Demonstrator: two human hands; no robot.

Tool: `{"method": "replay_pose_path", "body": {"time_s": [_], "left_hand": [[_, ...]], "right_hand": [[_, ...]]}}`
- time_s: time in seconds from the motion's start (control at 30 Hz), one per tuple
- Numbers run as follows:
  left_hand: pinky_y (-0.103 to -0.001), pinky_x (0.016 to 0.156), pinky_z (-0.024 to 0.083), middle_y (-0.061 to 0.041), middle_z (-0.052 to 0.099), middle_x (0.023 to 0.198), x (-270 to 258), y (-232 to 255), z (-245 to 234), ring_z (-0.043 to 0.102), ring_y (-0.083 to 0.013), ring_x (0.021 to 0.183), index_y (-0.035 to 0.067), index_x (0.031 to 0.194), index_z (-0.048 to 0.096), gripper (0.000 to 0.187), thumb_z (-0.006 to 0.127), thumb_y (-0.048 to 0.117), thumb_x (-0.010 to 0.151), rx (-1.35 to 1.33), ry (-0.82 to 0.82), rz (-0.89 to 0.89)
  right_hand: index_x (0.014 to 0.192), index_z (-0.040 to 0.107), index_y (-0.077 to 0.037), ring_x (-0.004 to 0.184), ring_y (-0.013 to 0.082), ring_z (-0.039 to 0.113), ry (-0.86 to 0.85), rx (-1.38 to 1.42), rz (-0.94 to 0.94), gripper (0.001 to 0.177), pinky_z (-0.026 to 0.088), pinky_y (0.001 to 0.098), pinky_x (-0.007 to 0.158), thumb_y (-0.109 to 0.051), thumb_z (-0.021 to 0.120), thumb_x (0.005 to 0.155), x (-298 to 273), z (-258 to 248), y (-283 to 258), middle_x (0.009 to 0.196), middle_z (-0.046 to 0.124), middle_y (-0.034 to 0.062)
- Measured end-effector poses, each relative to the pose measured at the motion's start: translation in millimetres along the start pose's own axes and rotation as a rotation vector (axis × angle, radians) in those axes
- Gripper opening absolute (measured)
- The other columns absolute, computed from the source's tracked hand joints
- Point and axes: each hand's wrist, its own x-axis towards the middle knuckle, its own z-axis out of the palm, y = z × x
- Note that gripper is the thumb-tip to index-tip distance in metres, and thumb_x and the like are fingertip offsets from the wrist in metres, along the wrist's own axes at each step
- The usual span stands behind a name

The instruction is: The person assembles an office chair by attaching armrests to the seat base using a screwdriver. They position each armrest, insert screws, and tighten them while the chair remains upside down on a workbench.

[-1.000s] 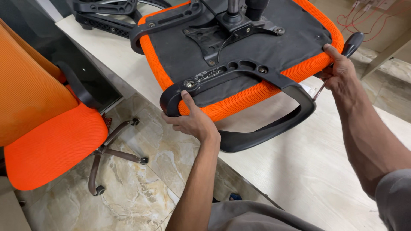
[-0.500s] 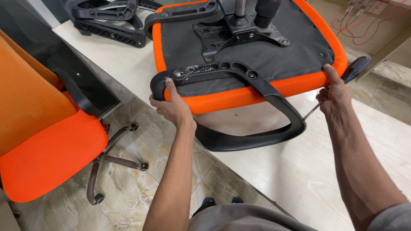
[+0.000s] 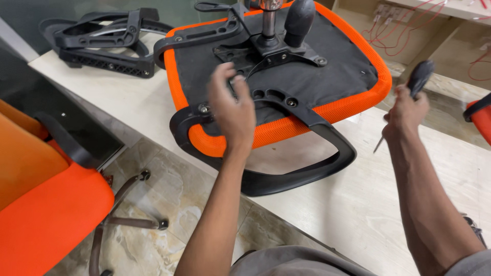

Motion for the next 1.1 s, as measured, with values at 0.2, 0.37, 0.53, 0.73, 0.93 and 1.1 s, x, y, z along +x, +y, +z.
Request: {"method": "replay_pose_path", "body": {"time_s": [0.2, 0.37, 0.53, 0.73, 0.93, 1.1], "left_hand": [[-0.038, 0.091, 0.056, -0.010, 0.074, 0.104, 17, 21, 86, 0.073, -0.0274, 0.101, 0.007, 0.110, 0.070, 0.014, 0.059, 0.011, 0.102, -0.323, -0.383, 0.090], [-0.037, 0.087, 0.057, -0.011, 0.074, 0.104, 24, 3, 167, 0.074, -0.0275, 0.099, 0.006, 0.109, 0.069, 0.016, 0.061, 0.006, 0.095, -0.347, -0.593, 0.048], [-0.041, 0.089, 0.056, -0.016, 0.073, 0.105, 32, -25, 233, 0.072, -0.0334, 0.102, 0.004, 0.111, 0.069, 0.019, 0.061, 0.001, 0.094, -0.296, -0.539, 0.232], [-0.045, 0.088, 0.054, -0.018, 0.073, 0.105, 25, -53, 234, 0.069, -0.0369, 0.103, 0.005, 0.110, 0.071, 0.025, 0.057, -0.004, 0.090, -0.110, -0.605, 0.196], [-0.044, 0.088, 0.055, -0.017, 0.072, 0.108, 34, -52, 232, 0.070, -0.0359, 0.104, 0.005, 0.112, 0.069, 0.028, 0.053, -0.006, 0.092, -0.131, -0.668, 0.171], [-0.045, 0.089, 0.055, -0.017, 0.072, 0.110, 31, -53, 235, 0.069, -0.0372, 0.106, 0.005, 0.115, 0.069, 0.033, 0.053, -0.008, 0.090, -0.149, -0.650, 0.193]], "right_hand": [[0.131, 0.053, -0.017, 0.058, 0.0061, 0.048, -0.235, 0.271, -0.276, 0.028, 0.040, 0.0237, 0.049, -0.039, 0.060, 0.115, 14, 18, -72, 0.088, 0.051, -0.0027], [0.134, 0.047, -0.018, 0.062, 0.0056, 0.044, -0.475, 0.393, -0.296, 0.033, 0.038, 0.0230, 0.053, -0.043, 0.056, 0.115, 32, 85, -85, 0.087, 0.048, -0.0028], [0.142, 0.045, -0.016, 0.072, 0.0065, 0.047, -0.700, 0.481, -0.286, 0.031, 0.039, 0.0230, 0.062, -0.032, 0.055, 0.116, 56, 140, -74, 0.093, 0.053, -0.0008], [0.143, 0.046, -0.016, 0.076, 0.0077, 0.047, -0.849, 0.506, -0.288, 0.027, 0.041, 0.0241, 0.067, -0.024, 0.052, 0.119, 70, 174, -61, 0.094, 0.052, -0.0008], [0.147, 0.045, -0.016, 0.079, 0.0093, 0.046, -0.889, 0.515, -0.298, 0.030, 0.040, 0.0256, 0.071, -0.026, 0.053, 0.121, 78, 180, -56, 0.096, 0.053, 0.0002], [0.152, 0.040, -0.019, 0.079, 0.0101, 0.046, -0.898, 0.523, -0.259, 0.037, 0.041, 0.0266, 0.073, -0.027, 0.055, 0.119, 77, 184, -54, 0.096, 0.054, 0.0003]]}}
